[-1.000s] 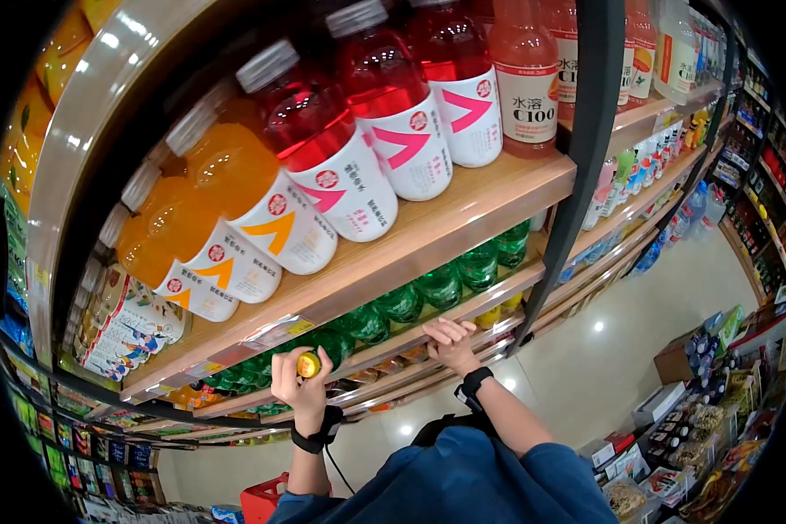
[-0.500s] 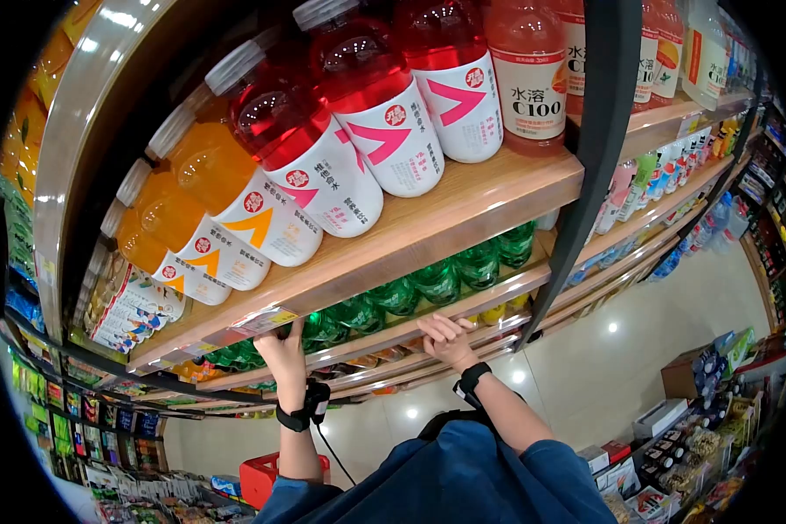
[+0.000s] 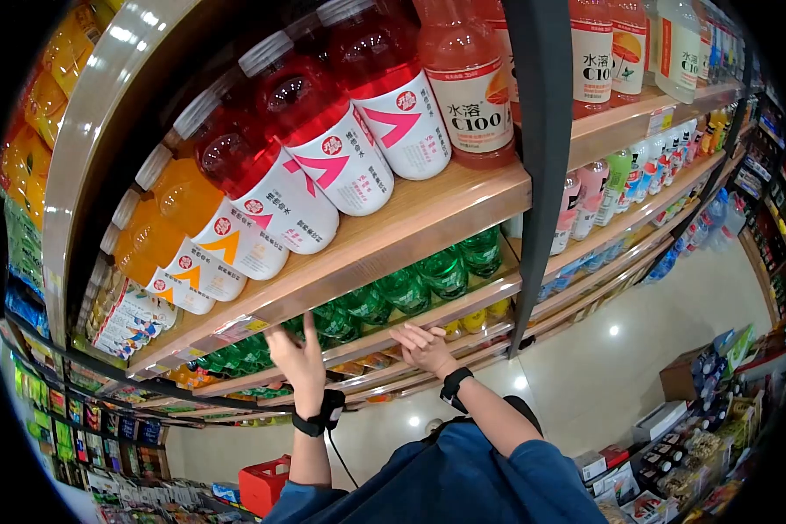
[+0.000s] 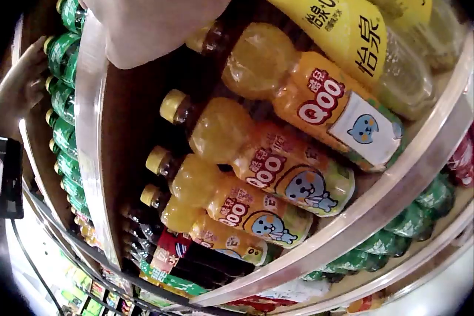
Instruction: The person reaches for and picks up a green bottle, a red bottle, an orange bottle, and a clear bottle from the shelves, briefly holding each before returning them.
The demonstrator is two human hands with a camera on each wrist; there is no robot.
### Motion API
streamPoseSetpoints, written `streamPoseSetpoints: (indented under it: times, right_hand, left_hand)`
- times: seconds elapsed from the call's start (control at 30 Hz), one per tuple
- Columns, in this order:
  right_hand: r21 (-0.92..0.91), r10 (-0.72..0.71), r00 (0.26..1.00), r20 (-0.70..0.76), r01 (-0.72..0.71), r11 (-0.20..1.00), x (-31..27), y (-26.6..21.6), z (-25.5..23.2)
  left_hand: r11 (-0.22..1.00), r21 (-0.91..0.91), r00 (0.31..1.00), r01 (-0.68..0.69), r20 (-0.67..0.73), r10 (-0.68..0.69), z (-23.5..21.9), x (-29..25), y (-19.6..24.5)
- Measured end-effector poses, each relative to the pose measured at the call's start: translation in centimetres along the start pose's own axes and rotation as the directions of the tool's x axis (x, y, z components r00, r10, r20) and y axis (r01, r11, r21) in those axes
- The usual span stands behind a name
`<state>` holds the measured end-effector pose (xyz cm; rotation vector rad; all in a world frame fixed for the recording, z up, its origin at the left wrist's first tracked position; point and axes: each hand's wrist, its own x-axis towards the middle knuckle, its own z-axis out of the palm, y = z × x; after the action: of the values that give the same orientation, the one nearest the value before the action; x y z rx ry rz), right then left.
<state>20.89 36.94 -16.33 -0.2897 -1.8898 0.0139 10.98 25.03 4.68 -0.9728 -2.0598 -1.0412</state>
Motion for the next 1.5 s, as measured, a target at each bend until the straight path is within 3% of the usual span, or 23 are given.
streamPoseSetpoints:
  times: [0.03,0.07,0.13,0.23,0.33,0.7,0.77,0.8,0.87,0.97,1.07,1.13,1.23,1.5]
  right_hand:
    - [0.009,-0.005,1.0,0.01,0.005,1.0,0.2,0.0,-0.2]
    - [0.019,-0.011,1.0,0.02,0.01,1.0,0.3,0.1,-0.4]
    - [0.016,-0.018,0.999,0.043,0.017,1.0,0.2,0.2,-0.6]
    - [0.04,-0.009,0.999,0.049,0.007,0.999,0.0,0.4,-0.3]
    - [0.06,-0.009,0.999,0.054,0.005,0.998,-0.1,0.3,-0.4]
    - [0.133,-0.032,0.995,0.09,0.02,0.991,-0.2,0.8,-0.4]
    - [0.138,-0.039,0.998,0.044,0.032,0.99,1.0,0.5,-1.0]
    - [0.133,-0.034,0.999,0.02,0.031,0.991,1.0,0.5,-0.8]
    - [0.128,-0.022,1.0,0.015,0.02,0.992,0.8,0.4,-0.7]
    - [0.137,-0.018,0.999,0.031,0.013,0.99,0.8,0.3,-0.9]
    - [0.138,-0.016,0.999,0.043,0.01,0.99,1.0,0.4,-1.1]
    - [0.135,-0.007,0.998,0.055,0.0,0.991,0.8,0.3,-1.0]
    - [0.138,-0.012,0.998,0.064,0.003,0.99,0.8,0.4,-1.1]
    - [0.111,-0.003,1.0,0.03,-0.001,0.994,0.6,0.2,-0.7]
  left_hand:
    - [0.999,0.023,0.992,0.049,0.117,-0.052,0.4,0.0,-0.1]
    - [0.957,-0.041,0.925,0.287,0.271,-0.266,0.2,0.6,1.0]
    - [0.98,-0.089,0.974,0.18,0.155,-0.165,1.5,0.6,-0.5]
    - [0.976,-0.147,0.984,0.164,0.09,-0.152,1.8,0.6,-0.8]
    - [0.916,-0.23,0.942,0.328,0.15,-0.3,0.8,0.1,0.1]
    - [0.915,-0.333,0.961,0.228,-0.073,-0.266,-2.4,-3.0,3.0]
    - [0.927,-0.304,0.965,0.222,-0.067,-0.253,-4.2,-2.7,4.2]
    - [0.897,-0.342,0.95,0.281,-0.032,-0.31,-4.9,-2.9,4.4]
    - [0.899,-0.374,0.961,0.23,-0.06,-0.27,-5.6,-3.3,4.7]
    - [0.866,-0.379,0.944,0.324,0.07,-0.323,-6.8,-5.1,5.4]
    - [0.889,-0.233,0.914,0.395,0.197,-0.354,-7.5,-7.1,5.7]
    - [0.924,-0.204,0.94,0.324,0.181,-0.289,-6.8,-9.1,5.0]
    - [0.886,-0.171,0.884,0.432,0.277,-0.378,-6.6,-10.9,5.1]
    - [0.914,-0.238,0.921,0.328,0.297,-0.253,-5.7,-10.4,4.2]
